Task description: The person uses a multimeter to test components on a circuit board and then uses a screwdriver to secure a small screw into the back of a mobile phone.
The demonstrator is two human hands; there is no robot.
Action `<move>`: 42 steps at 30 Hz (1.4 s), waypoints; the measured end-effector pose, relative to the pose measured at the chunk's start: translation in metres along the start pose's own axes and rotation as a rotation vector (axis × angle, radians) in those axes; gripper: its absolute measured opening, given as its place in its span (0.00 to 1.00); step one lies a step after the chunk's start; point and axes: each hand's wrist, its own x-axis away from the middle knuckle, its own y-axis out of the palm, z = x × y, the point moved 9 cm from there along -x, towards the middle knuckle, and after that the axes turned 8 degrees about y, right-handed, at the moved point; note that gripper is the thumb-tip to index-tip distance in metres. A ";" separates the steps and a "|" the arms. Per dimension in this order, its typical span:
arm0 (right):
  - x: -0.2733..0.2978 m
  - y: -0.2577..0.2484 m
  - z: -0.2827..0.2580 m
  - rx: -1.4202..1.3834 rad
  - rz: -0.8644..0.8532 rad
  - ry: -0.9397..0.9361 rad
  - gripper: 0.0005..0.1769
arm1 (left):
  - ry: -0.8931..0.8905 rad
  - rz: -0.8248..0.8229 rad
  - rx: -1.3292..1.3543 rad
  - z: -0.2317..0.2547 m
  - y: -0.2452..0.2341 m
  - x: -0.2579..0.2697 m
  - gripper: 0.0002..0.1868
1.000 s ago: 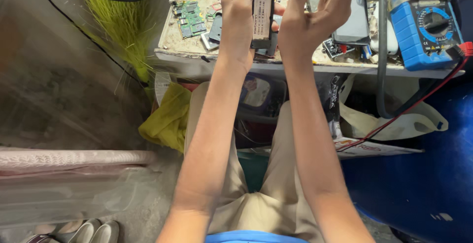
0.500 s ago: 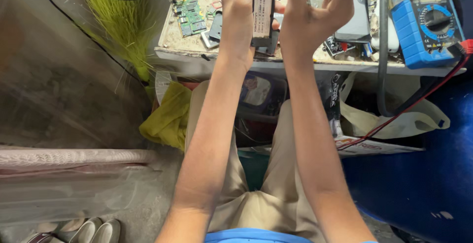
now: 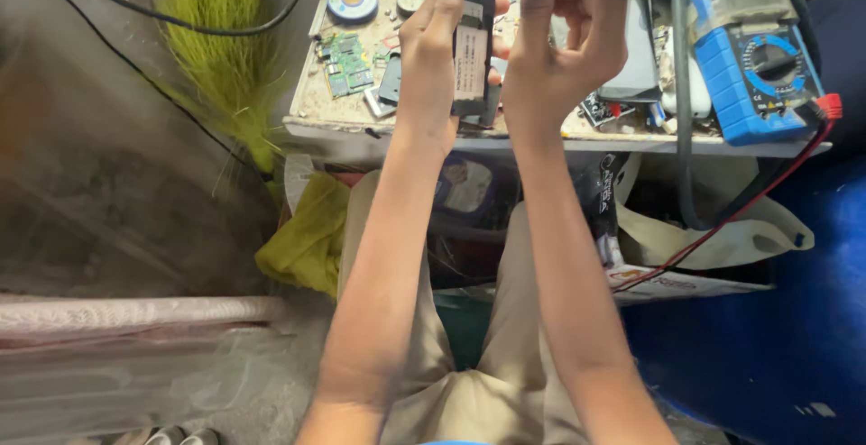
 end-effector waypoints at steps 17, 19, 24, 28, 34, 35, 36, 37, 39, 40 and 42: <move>-0.002 0.010 -0.019 -0.074 -0.095 -0.084 0.24 | -0.016 -0.002 -0.046 0.008 0.008 -0.001 0.31; -0.004 0.007 -0.021 -0.050 -0.073 -0.090 0.23 | -0.004 -0.002 -0.051 0.010 0.009 0.000 0.31; -0.008 0.001 -0.013 -0.016 -0.029 -0.067 0.18 | -0.012 0.006 -0.069 0.008 0.009 0.000 0.30; -0.005 -0.002 -0.001 -0.019 -0.016 0.000 0.18 | 0.005 -0.017 -0.090 0.006 0.011 0.001 0.30; -0.002 0.005 -0.011 -0.082 -0.071 -0.100 0.21 | 0.009 -0.033 -0.062 0.005 0.014 -0.002 0.29; -0.002 0.003 -0.012 -0.076 -0.065 -0.099 0.21 | -0.002 -0.029 -0.075 0.004 0.014 -0.001 0.29; -0.001 0.003 -0.012 -0.074 -0.056 -0.092 0.21 | -0.011 -0.029 -0.087 0.005 0.014 -0.001 0.29; -0.001 0.002 -0.014 -0.045 -0.043 -0.094 0.21 | -0.020 -0.028 -0.100 0.005 0.014 0.000 0.29; -0.003 0.001 -0.017 0.009 -0.028 -0.088 0.18 | -0.017 -0.016 -0.040 0.009 0.015 0.000 0.29; -0.006 0.001 -0.019 0.034 -0.026 -0.081 0.15 | -0.015 -0.012 -0.013 0.012 0.016 -0.001 0.29; -0.014 0.004 -0.021 0.056 -0.066 -0.045 0.10 | -0.048 0.024 -0.035 0.015 0.014 -0.001 0.30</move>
